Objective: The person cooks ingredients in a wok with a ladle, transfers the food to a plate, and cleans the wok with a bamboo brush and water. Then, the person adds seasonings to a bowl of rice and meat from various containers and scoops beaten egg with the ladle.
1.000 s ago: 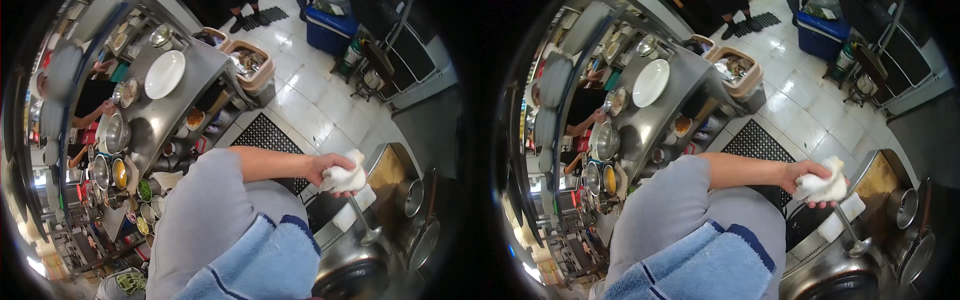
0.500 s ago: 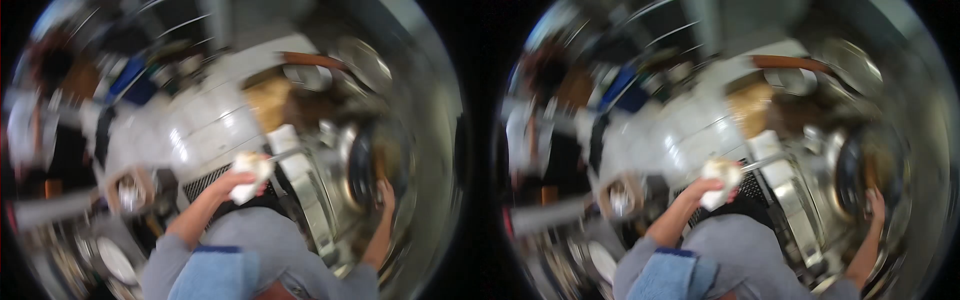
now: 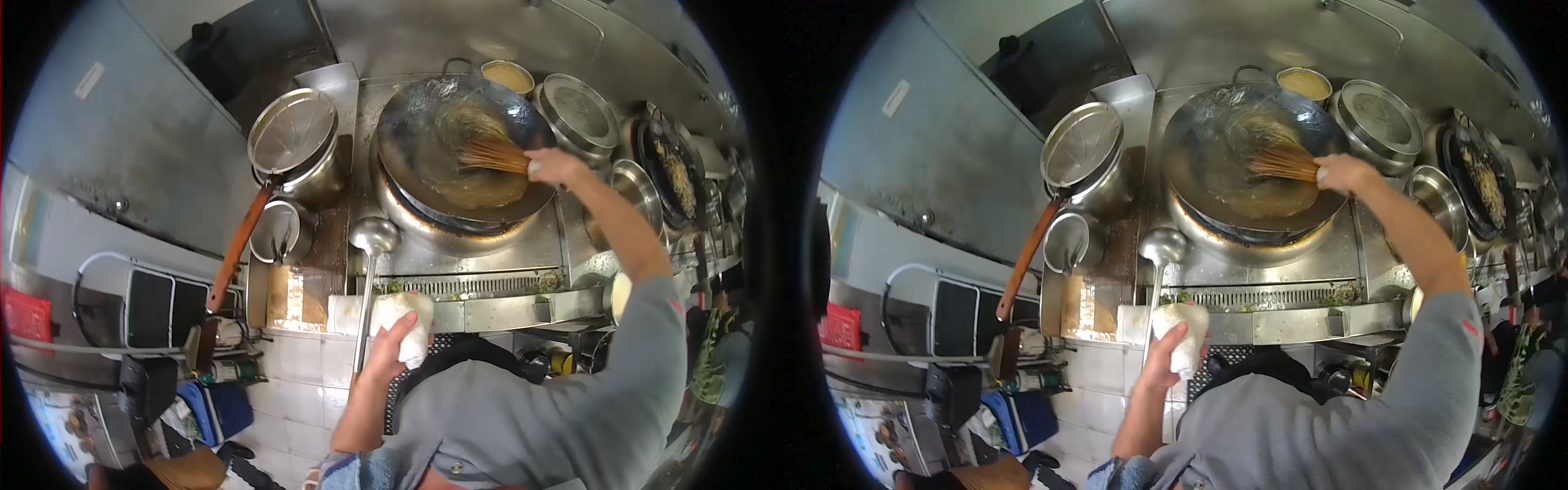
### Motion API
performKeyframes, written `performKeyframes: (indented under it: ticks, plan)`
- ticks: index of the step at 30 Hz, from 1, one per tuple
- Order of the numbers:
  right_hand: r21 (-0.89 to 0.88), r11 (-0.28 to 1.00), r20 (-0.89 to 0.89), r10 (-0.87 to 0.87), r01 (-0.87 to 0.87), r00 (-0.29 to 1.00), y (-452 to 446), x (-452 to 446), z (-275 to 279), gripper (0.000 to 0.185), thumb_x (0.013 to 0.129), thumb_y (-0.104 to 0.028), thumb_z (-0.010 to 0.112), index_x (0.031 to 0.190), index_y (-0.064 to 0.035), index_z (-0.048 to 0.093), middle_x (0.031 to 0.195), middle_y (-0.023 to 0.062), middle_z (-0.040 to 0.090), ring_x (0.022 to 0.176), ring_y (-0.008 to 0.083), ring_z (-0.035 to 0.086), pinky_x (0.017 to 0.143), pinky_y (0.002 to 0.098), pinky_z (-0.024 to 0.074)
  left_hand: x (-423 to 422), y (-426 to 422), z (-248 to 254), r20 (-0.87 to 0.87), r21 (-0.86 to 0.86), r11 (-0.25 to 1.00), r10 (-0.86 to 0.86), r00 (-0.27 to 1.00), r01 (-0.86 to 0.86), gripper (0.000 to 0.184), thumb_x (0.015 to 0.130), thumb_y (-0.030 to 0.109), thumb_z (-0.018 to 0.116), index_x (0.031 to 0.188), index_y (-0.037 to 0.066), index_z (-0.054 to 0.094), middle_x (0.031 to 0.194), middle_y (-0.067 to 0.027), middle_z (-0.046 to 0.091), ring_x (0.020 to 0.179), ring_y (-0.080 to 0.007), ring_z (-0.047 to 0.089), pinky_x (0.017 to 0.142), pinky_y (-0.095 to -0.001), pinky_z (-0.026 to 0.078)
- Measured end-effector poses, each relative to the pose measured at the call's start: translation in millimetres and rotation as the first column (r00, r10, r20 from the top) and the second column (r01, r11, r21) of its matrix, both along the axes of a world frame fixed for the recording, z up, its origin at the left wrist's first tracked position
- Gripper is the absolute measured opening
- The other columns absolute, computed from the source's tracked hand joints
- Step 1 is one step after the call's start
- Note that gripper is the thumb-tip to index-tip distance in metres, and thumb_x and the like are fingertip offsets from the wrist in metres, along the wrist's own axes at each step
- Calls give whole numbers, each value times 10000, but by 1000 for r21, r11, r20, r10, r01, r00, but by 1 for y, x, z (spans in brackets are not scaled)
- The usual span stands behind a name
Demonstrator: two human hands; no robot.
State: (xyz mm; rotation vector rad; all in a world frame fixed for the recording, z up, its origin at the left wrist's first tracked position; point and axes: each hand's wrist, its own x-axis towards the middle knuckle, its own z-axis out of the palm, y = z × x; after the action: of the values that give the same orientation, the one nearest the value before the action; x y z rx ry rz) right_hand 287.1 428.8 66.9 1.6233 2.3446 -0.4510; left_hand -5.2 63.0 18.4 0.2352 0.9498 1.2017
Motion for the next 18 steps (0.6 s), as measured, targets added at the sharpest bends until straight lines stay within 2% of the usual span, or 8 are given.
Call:
performKeyframes:
  ticks: [1,5,7,8,11,16,17,18]
  plan:
    - [124,981,127,136,-152,983,30,14,-10,727,688,-295,691,1363,-142,467,1251,188,567,1128,314,563,934,373,474,7,8,-7,-28,-31,997,-73,997,72,519,886,432,561,1284,113,466,969,-134,629,707,-219,629,502,-310,517]
    - [45,997,-189,-51,61,981,59,-77,-73,712,713,-278,682,1378,-177,448,1221,205,576,1141,296,556,835,395,525,51,91,13,175,-37,978,-194,965,204,625,907,613,380,1230,93,504,1019,-113,631,832,-245,645,505,-344,494]
    - [-58,985,-342,-175,165,923,-11,-77,-33,725,736,-312,686,1398,-183,419,1233,213,567,1163,296,542,859,390,513,60,118,25,161,-57,978,-187,969,199,624,900,619,398,1223,95,494,1020,-120,627,799,-265,650,480,-359,517]
    - [27,998,-357,55,-48,933,1,-63,-38,697,700,-402,662,1347,-203,498,1295,197,530,1149,322,548,998,390,415,62,127,25,132,-75,979,-177,975,188,611,894,614,421,1211,96,491,1004,-115,624,783,-274,651,472,-358,524]
    - [-109,987,-295,80,-117,952,60,-35,-21,668,705,-335,712,1335,-246,511,1269,155,565,1065,292,610,878,302,503,67,152,16,68,-138,980,-132,989,140,570,877,587,491,1174,101,485,952,-98,612,744,-299,653,452,-350,541]
    - [-304,945,-554,-280,123,784,-5,-97,-24,735,726,-379,689,1381,-157,441,1303,159,537,1069,345,598,941,383,469,83,176,6,62,-203,976,-71,996,82,421,845,502,594,1027,130,516,848,-61,602,730,-283,651,464,-324,522]
    - [-72,997,-535,-12,-31,845,-11,-102,-39,744,736,-373,683,1399,-167,416,1276,156,557,1029,336,615,910,392,492,82,176,8,70,-197,975,-95,993,107,396,837,511,603,985,151,529,820,-46,610,727,-261,648,488,-334,513]
    - [-190,980,-499,-40,-64,866,-15,-87,-50,729,743,-370,680,1395,-170,423,1250,152,573,1027,327,615,911,396,491,82,175,12,52,-200,974,-100,994,108,384,840,500,604,972,147,525,839,-52,608,753,-253,640,546,-346,526]
